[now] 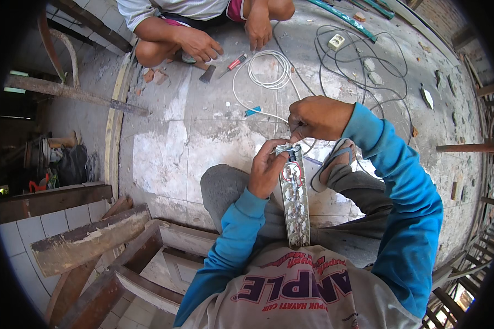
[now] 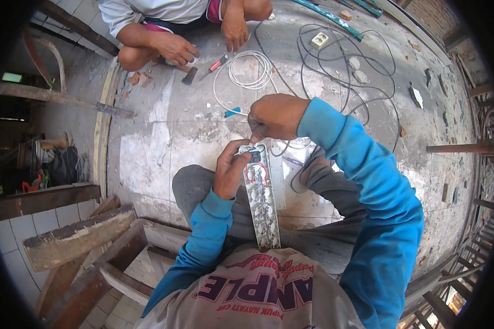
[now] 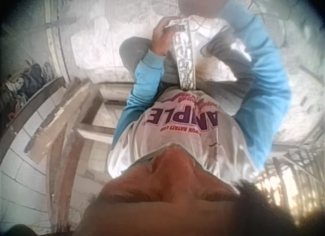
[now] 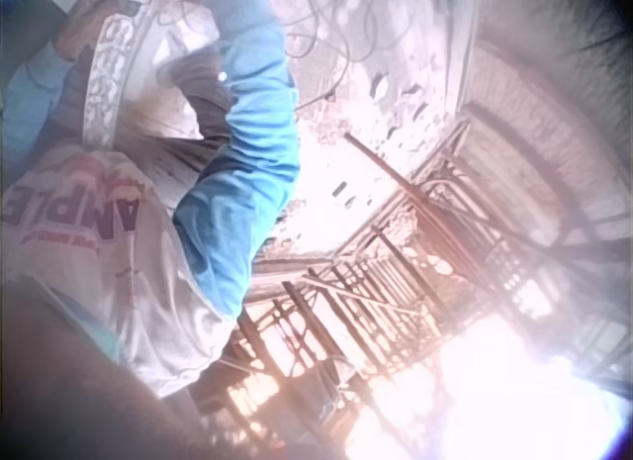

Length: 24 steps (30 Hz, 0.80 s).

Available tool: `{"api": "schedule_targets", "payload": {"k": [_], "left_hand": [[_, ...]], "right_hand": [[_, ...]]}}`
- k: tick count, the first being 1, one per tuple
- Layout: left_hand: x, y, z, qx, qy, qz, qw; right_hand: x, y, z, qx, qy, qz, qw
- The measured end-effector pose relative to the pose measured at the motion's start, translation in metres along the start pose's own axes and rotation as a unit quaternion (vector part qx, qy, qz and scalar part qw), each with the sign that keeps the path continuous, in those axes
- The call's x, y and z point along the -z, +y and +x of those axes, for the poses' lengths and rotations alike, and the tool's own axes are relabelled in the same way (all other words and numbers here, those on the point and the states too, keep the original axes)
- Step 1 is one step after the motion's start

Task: The person wires a power strip by opening the casing and connecting wires to the internal terminals.

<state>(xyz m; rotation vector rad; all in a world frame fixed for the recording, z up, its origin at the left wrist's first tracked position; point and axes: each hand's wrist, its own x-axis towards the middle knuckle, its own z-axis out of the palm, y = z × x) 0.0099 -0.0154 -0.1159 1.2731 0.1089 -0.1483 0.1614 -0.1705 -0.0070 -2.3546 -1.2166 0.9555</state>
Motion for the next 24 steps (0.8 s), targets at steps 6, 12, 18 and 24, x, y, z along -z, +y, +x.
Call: {"api": "schedule_targets", "payload": {"k": [6,12,18,24], "left_hand": [[-0.002,-0.005,0.000,0.029,-0.004,-0.061,0.998],[-0.004,-0.002,0.001,0.018,0.000,-0.055,0.998],[0.001,-0.012,0.001,0.014,0.003,0.011,1.000],[0.001,-0.007,0.001,0.014,-0.002,-0.015,1.000]], "right_hand": [[-0.004,-0.005,-0.009,-0.039,-0.032,-0.020,0.999],[-0.022,0.005,0.006,0.035,0.030,-0.035,0.998],[-0.022,0.001,0.012,0.018,0.033,0.001,0.999],[-0.032,0.008,0.015,0.090,0.088,-0.010,0.992]]}}
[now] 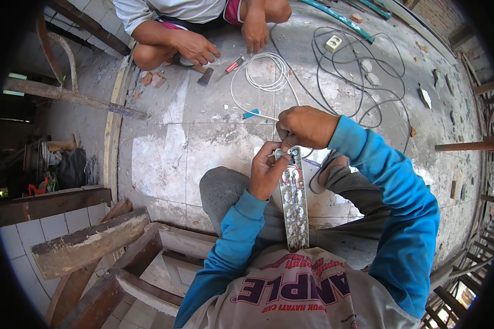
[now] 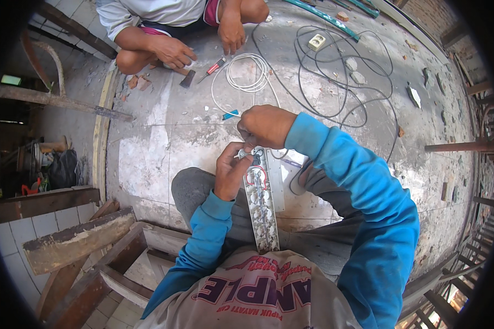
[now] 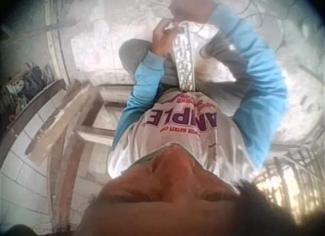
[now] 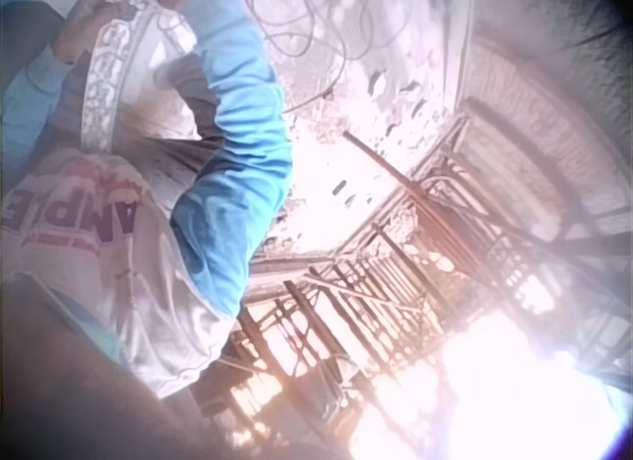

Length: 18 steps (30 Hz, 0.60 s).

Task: The person wires a power strip by opening the casing and connecting wires to the internal terminals.

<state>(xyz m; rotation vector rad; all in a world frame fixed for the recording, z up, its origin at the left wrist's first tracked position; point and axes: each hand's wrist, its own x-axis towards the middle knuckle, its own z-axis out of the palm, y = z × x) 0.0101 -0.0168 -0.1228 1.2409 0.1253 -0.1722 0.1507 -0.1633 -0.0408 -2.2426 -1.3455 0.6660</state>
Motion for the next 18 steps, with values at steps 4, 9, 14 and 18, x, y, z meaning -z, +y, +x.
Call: {"api": "schedule_targets", "payload": {"k": [4,9,14,18], "left_hand": [[-0.004,-0.003,0.004,-0.012,0.036,-0.015,0.999],[-0.003,-0.005,0.005,0.013,0.038,-0.073,0.997],[-0.001,-0.004,0.004,0.047,0.053,-0.130,0.989],[0.002,-0.019,0.004,0.023,0.077,-0.104,0.991]], "right_hand": [[-0.004,0.002,0.003,-0.006,-0.001,0.040,0.999],[-0.012,0.007,0.004,-0.017,-0.015,0.088,0.996],[-0.023,0.012,0.002,-0.021,-0.002,0.147,0.989],[-0.024,-0.001,0.005,-0.060,-0.032,0.123,0.990]]}}
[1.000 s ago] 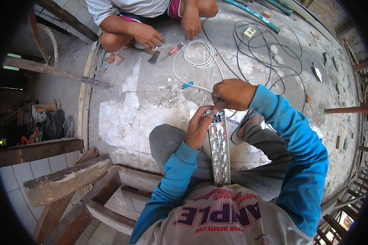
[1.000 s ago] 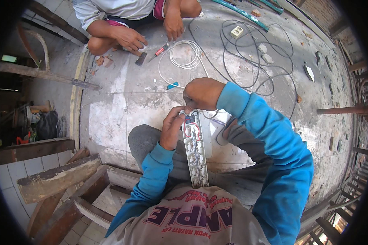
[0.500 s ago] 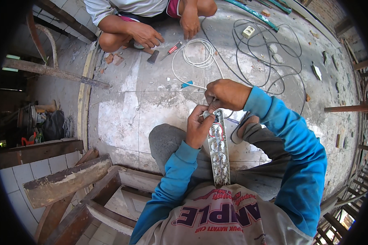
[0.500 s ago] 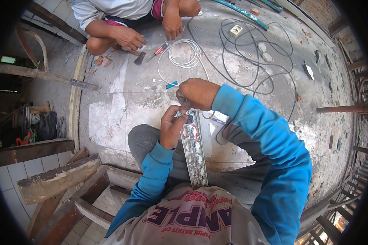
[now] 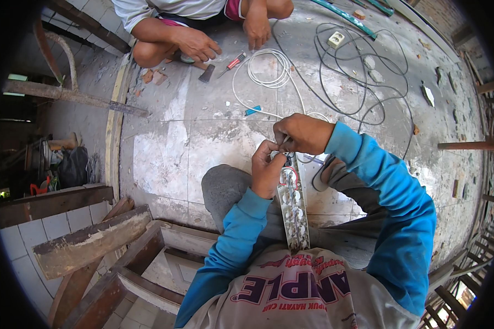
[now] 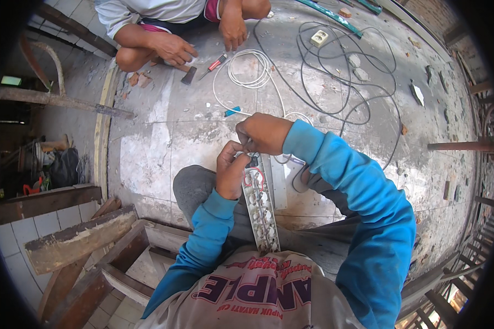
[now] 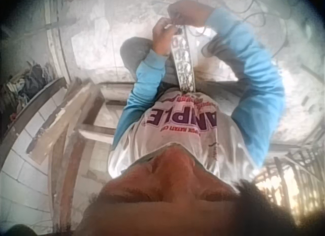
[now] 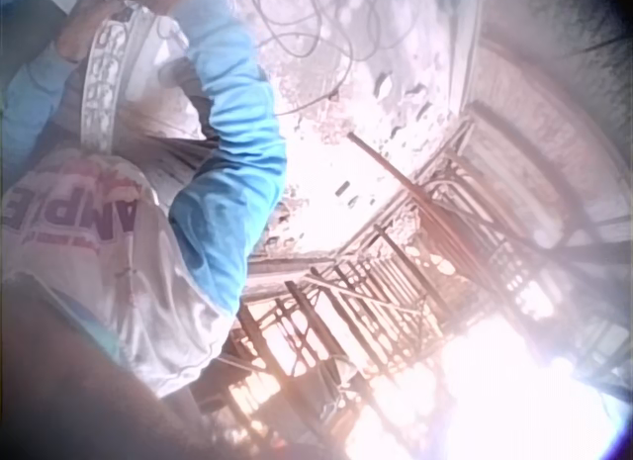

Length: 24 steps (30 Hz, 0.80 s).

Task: The person wires a power strip by opening the casing and connecting wires to the internal terminals.

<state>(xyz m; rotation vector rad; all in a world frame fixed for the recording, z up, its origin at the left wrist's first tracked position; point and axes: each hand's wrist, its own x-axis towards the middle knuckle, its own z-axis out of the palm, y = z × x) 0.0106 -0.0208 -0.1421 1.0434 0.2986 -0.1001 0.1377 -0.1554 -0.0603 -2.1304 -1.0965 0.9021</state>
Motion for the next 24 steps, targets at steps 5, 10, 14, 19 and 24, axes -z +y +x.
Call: {"api": "schedule_targets", "payload": {"k": [5,10,14,19,24], "left_hand": [[0.003,-0.010,0.000,0.007,0.032,0.010,0.999],[0.006,0.000,-0.003,0.031,0.010,0.011,0.999],[-0.008,0.018,-0.005,0.016,-0.008,0.019,1.000],[-0.005,0.012,-0.006,0.023,-0.007,-0.017,1.000],[0.006,0.021,0.000,0.050,-0.043,-0.046,0.997]], "right_hand": [[-0.018,-0.002,0.011,-0.021,0.012,-0.076,0.997],[-0.006,0.001,0.009,-0.005,0.006,-0.037,0.999],[0.013,0.021,0.002,0.004,-0.014,0.160,0.987],[-0.004,0.031,-0.002,0.004,0.091,0.167,0.982],[-0.012,0.025,-0.010,0.037,0.243,0.052,0.968]]}}
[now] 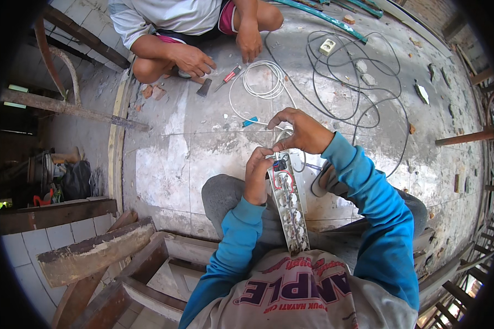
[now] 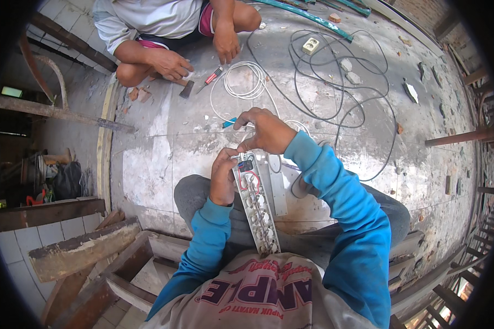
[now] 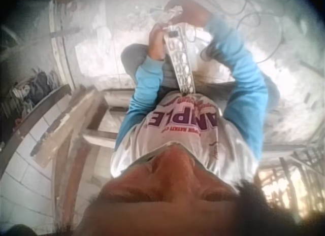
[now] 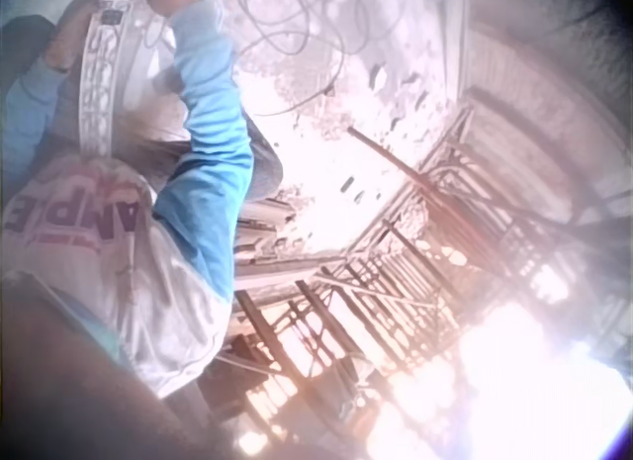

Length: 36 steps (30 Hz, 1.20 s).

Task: The person wires a power strip by opening the casing and connecting wires to the internal terminals.

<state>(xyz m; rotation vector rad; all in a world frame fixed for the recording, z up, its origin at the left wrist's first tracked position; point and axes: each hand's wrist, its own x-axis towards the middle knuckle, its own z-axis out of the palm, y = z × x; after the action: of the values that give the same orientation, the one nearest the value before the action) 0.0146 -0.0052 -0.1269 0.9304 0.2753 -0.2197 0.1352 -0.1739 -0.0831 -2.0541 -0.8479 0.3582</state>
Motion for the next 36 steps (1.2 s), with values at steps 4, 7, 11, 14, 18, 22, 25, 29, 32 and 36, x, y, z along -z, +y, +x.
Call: {"api": "schedule_targets", "payload": {"k": [4,7,11,14,18,22,25,29,32,36], "left_hand": [[-0.009,0.008,-0.006,-0.005,-0.018,0.031,0.999],[-0.011,0.007,-0.010,-0.046,-0.040,0.083,0.995],[-0.013,0.005,-0.009,-0.091,-0.064,0.128,0.985],[-0.013,0.003,-0.007,-0.090,-0.058,0.124,0.986],[-0.008,0.002,-0.006,-0.078,-0.023,0.133,0.988],[-0.008,0.000,-0.008,-0.087,-0.018,0.131,0.987],[-0.006,-0.004,-0.006,-0.083,-0.020,0.133,0.987],[-0.007,-0.007,-0.006,-0.092,-0.020,0.136,0.986],[-0.010,-0.005,-0.009,-0.088,-0.014,0.120,0.989],[-0.012,-0.008,-0.009,-0.101,-0.011,0.111,0.989]], "right_hand": [[-0.002,-0.012,-0.026,-0.090,0.101,0.129,0.983],[-0.012,-0.018,-0.055,-0.188,0.141,0.297,0.925],[-0.033,-0.017,-0.080,-0.152,0.229,0.318,0.907],[-0.035,-0.021,-0.084,-0.208,0.193,0.336,0.898],[-0.046,-0.022,-0.081,-0.218,0.208,0.435,0.849],[-0.047,-0.022,-0.081,-0.194,0.208,0.355,0.891],[-0.051,-0.029,-0.076,-0.182,0.237,0.239,0.924],[-0.045,-0.047,-0.071,-0.182,0.239,0.103,0.948],[-0.042,-0.042,-0.070,-0.181,0.213,0.131,0.951],[-0.042,-0.051,-0.067,-0.206,0.192,0.090,0.955]]}}
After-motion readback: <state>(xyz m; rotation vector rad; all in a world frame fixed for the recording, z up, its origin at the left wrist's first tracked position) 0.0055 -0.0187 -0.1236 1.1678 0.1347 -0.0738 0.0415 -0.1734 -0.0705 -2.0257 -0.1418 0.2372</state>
